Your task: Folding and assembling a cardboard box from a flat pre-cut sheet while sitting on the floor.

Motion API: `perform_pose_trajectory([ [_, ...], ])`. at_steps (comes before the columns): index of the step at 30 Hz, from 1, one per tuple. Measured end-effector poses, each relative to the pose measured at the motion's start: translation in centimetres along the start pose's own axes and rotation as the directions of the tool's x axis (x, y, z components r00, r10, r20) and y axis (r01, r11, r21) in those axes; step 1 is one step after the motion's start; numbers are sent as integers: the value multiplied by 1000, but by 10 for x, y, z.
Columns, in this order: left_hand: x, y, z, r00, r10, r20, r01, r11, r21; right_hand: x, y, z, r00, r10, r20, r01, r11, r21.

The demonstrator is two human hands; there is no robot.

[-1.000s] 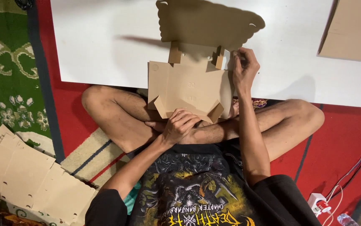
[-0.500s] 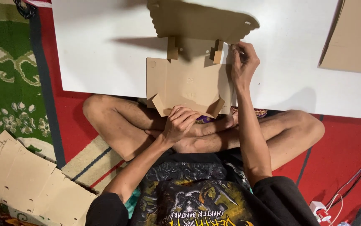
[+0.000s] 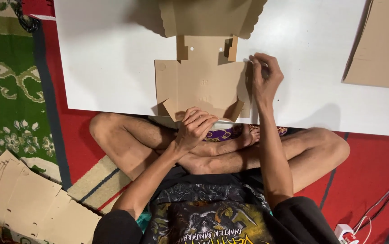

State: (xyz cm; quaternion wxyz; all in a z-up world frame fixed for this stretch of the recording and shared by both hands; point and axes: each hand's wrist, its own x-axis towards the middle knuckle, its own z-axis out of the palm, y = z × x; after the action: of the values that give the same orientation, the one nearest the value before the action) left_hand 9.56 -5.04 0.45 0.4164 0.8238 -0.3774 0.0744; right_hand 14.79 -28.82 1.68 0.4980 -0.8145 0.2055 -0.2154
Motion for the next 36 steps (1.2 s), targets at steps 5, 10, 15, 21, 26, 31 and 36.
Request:
perform_pose_trajectory([
  [5,-13,-1,11,997,-60,40,58,997,59,-48,28,-49,993,17,113,11,969,-248],
  [10,-7,7,8,984,-110,142,100,992,77,-115,39,-78,954,130,269,-25,932,-362],
  [15,2,17,12,904,-177,388,120,979,166,-133,-5,-78,903,213,373,6,862,-507],
  [21,0,14,42,910,-80,408,-28,967,252,-135,3,-58,917,313,246,-187,885,-426],
  [26,13,16,41,890,-35,455,-76,971,225,-139,-17,-54,926,326,191,-237,896,-376],
  [31,12,5,41,924,1,383,-108,960,259,-147,2,-45,939,323,115,-264,895,-361],
  [36,6,16,26,959,-21,283,-43,975,218,-147,16,-40,936,346,62,-309,893,-326],
])
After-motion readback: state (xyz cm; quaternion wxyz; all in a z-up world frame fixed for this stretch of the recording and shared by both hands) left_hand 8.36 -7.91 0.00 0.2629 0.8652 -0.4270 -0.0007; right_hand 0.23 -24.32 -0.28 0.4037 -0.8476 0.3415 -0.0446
